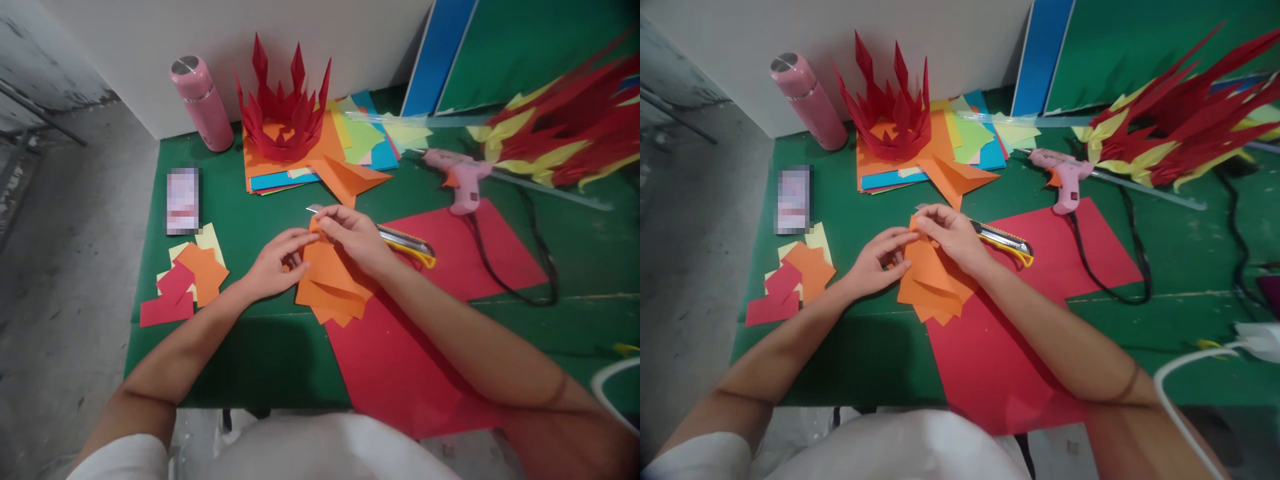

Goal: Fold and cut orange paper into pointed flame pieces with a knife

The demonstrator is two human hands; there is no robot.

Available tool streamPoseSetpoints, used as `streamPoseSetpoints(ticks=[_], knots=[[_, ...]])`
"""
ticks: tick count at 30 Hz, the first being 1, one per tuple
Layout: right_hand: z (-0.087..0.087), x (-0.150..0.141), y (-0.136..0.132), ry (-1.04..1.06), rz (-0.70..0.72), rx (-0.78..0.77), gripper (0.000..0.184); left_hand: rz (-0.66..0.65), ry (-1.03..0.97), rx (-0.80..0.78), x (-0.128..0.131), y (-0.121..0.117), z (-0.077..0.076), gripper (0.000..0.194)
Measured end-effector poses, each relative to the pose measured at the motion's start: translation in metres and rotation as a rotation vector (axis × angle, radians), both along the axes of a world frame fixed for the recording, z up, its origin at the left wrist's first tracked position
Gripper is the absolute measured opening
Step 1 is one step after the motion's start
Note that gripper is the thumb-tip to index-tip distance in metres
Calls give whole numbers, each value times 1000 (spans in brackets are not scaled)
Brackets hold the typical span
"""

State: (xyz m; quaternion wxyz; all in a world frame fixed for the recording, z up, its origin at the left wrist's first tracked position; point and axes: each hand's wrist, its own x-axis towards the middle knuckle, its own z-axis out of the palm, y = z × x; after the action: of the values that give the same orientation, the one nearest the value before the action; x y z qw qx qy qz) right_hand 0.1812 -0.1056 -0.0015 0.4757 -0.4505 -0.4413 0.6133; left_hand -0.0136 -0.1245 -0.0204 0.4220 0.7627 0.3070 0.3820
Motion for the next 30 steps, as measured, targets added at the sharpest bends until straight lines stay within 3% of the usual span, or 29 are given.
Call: streamPoseSetpoints(ticks=[8,16,22,30], knots=[[7,3,1,-56,111,-68,38,25,-109,-62,1,-1,3,50],[8,3,0,-66,72,-117,38,16,-97,-103,2,-3,6,50],[9,1,0,-94,75,-70,38,55,-53,-101,1,-3,3,51],[12,4,-1,-121,219,-100,39,54,-52,-113,-1,-3,3,50]])
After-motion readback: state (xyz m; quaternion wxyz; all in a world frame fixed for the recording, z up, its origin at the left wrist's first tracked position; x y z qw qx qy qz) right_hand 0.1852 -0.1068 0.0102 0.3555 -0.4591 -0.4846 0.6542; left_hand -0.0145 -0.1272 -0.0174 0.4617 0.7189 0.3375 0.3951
